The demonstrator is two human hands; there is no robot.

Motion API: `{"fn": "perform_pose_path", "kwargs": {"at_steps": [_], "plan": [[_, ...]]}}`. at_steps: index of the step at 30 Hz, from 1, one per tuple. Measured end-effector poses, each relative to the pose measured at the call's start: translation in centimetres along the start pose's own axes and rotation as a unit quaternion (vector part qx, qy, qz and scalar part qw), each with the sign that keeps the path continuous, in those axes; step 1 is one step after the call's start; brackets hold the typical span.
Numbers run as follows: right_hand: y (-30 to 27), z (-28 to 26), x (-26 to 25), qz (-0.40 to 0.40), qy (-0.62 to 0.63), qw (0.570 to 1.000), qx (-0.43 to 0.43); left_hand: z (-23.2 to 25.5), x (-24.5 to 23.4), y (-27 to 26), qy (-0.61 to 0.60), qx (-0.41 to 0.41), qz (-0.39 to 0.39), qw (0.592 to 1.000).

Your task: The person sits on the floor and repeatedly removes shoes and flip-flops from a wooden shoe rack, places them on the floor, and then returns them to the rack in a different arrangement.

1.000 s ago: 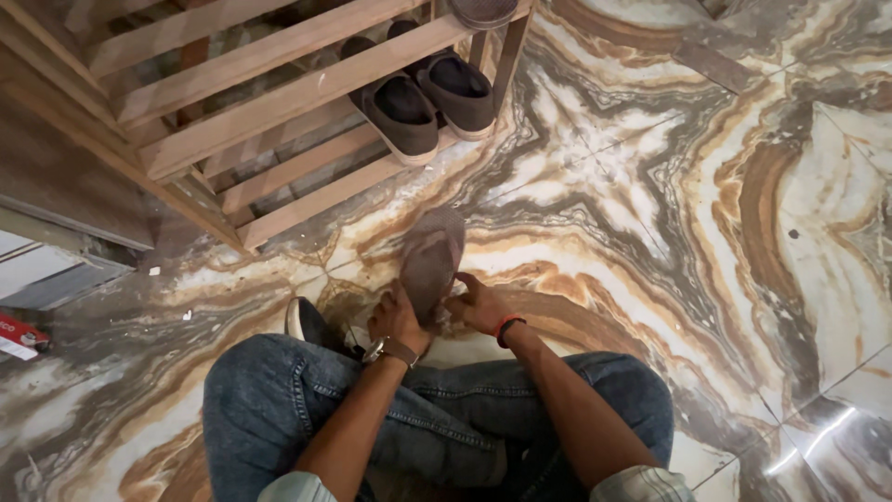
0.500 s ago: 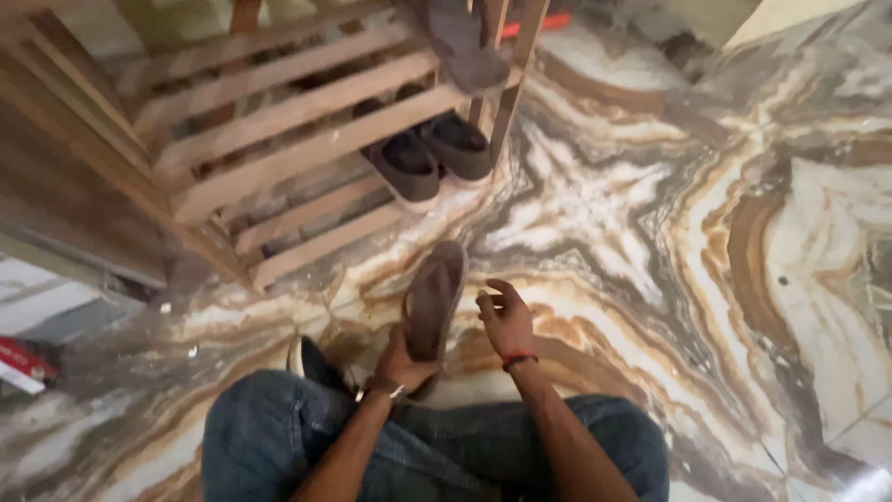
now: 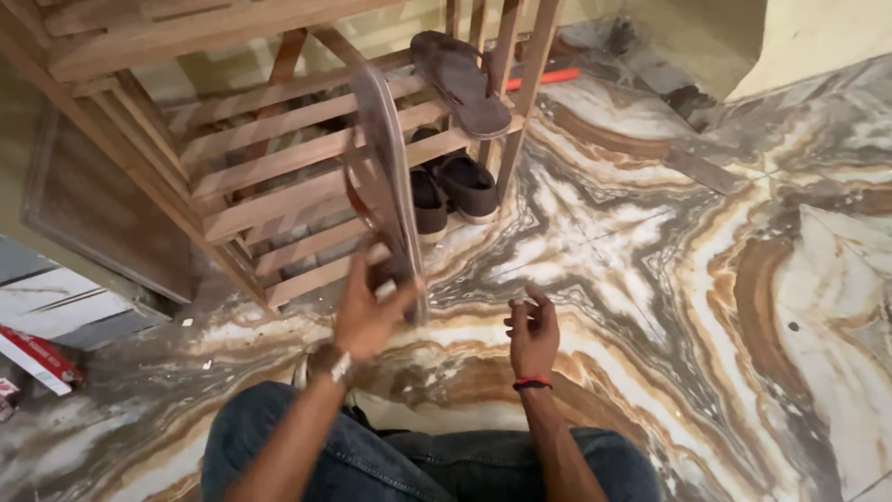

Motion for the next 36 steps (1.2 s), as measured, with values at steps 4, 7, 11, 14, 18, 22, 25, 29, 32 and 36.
{"fn": "perform_pose_path", "kwargs": {"at_steps": [4,7,11,14,18,22,25,29,32,36], "plan": [[0.1,1.1,0.3,-0.015,-0.001,1.000,0.025,5.7,-2.6,9.0,0.208,0.103,0.145,0.962],[-0.2,1.6,0.8,-0.025,-0.015,0.998,0.054,7.0,-2.2,13.1,0.406,0.137,0.152,0.891],[0.0,1.4,1.3,-0.039,-0.030,0.997,0.066,4.2,-0.8,14.1,0.539,0.123,0.068,0.830],[-0.4,0.5,1.6,-0.052,-0.037,0.997,0.038,4.1,-0.7,13.9,0.549,0.200,0.077,0.808],[-0.9,-0.7,2.4,-0.063,-0.081,0.994,0.028,3.7,-0.6,15.4,0.511,0.217,0.041,0.831],[-1.4,-1.3,2.9,-0.083,-0.082,0.992,0.041,2.5,1.2,17.9,0.468,0.212,0.028,0.858],[-1.3,-1.5,2.8,-0.085,-0.105,0.990,0.048,2.4,3.3,20.0,0.458,0.230,0.063,0.857],[-1.4,-2.0,3.1,-0.095,-0.100,0.989,0.043,1.3,4.4,22.2,0.420,0.196,0.079,0.883],[-1.6,-2.6,3.9,-0.114,-0.139,0.983,0.036,0.7,4.3,23.8,0.444,0.141,0.085,0.881],[-2.1,-3.5,5.4,-0.152,-0.158,0.975,0.019,0.7,4.4,23.8,0.422,0.164,0.075,0.888]]}}
Point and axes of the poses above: each hand's wrist, its own y-axis towards the middle knuckle, its own x-axis out of the palm, z = x × y, the point moved 9 cm from there along y, towards the middle knuckle, and after that the axes turned 6 degrees about z, right-handed, at the moved point
